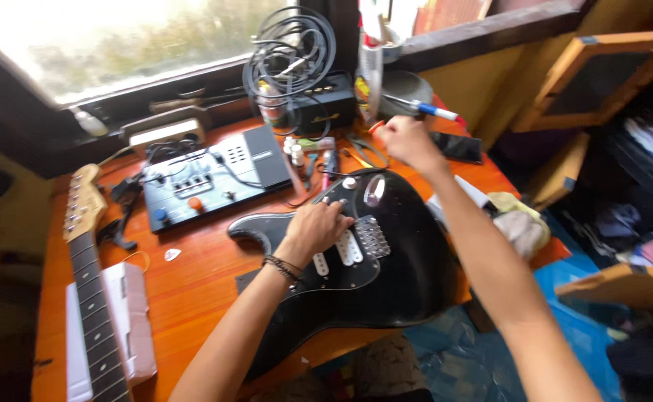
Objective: The person works on a black electric guitar body placed on a wooden table. They use a screwdriver to adjust screws on the control plate and pickups, then use pliers to manipulate a small component near the bridge. The person also wipes the guitar body with a cloth during the process.
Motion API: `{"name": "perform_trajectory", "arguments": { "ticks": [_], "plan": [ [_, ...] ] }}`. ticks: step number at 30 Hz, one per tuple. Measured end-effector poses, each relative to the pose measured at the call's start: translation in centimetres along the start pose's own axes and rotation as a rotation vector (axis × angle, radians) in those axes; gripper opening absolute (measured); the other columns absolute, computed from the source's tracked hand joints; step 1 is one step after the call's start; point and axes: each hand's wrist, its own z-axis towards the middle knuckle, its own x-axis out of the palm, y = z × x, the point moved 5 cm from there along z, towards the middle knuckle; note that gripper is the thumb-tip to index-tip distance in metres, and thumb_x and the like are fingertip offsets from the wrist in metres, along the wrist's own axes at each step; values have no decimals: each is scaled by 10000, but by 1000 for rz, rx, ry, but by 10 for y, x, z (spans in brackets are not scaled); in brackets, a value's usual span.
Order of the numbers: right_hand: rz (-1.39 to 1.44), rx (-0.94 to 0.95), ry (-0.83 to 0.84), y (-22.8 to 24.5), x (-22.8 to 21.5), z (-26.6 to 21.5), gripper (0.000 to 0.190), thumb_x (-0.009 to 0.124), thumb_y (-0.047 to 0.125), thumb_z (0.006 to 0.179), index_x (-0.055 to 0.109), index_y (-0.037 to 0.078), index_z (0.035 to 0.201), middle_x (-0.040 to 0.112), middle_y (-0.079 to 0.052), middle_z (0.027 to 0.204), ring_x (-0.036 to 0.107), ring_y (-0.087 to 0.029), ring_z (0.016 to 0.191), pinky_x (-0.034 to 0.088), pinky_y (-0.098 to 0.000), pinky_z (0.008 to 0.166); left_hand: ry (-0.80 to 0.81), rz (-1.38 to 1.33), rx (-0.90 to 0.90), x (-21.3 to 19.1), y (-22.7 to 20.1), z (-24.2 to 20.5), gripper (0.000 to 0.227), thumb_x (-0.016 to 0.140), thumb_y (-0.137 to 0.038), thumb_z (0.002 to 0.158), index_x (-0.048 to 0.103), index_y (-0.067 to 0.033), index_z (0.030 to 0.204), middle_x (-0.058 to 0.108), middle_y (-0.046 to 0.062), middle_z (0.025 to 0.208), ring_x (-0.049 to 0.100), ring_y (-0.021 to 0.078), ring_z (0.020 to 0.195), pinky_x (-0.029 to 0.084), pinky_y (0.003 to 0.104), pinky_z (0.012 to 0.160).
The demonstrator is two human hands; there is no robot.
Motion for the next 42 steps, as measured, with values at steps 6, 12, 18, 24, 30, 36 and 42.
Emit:
{"name": "perform_trajectory", "arguments": {
  "ticks": [6,12,18,24,30,36,42],
  "plan": [
    [560,-111,116,-60,-131,-97,315,398,250,977,567,67,784,397,-96,482,415,-191,379,365,-303,390,88,4,-27,-2,1,4,437,484,-540,954,655,-139,983,732,179,783,755,412,803,604,521,698],
    [-267,329,-103,-62,-169,-231,590,814,454,784,631,11,1127,741,-296,1034,700,-461,1075,546,-555,908,72,118,-48,23,10,10,485,448,-589,959,653,-152,998,742,135,797,770,362,811,615,479,726],
    [-269,293,-208,-169,-144,-203,326,794,380,776,663,186,1003,738,-101,848,742,-345,900,562,-477,733,204,167,-102,-2,-5,7,525,498,-602,927,665,-110,999,765,161,869,772,370,870,603,497,777],
    [-370,315,-86,-99,-157,-235,655,865,432,732,631,-4,1162,675,-314,1214,646,-518,1172,524,-604,972,289,217,-179,-14,-16,2,532,463,-609,928,696,-137,1006,771,132,884,774,355,881,596,481,768],
    [-265,231,-303,-114,-158,-228,307,780,317,862,700,130,1092,760,-167,946,732,-425,962,590,-525,791,287,184,-164,-38,-26,-10,502,475,-519,953,669,-81,1105,772,138,900,773,374,882,590,507,787],
    [-72,-180,-724,-57,-226,-236,189,819,116,839,650,53,895,567,-190,737,619,-352,726,485,-373,697,213,91,-125,-60,-24,-9,466,612,-519,905,641,-104,1115,764,149,959,765,365,929,594,510,810],
    [12,-333,-654,0,-243,-224,281,776,17,1002,518,68,903,547,-63,831,472,-216,736,415,-367,671,29,-20,112,-53,-14,-11,345,758,-220,871,641,-81,1164,683,95,1092,695,272,762,546,423,499]
  ]
}}
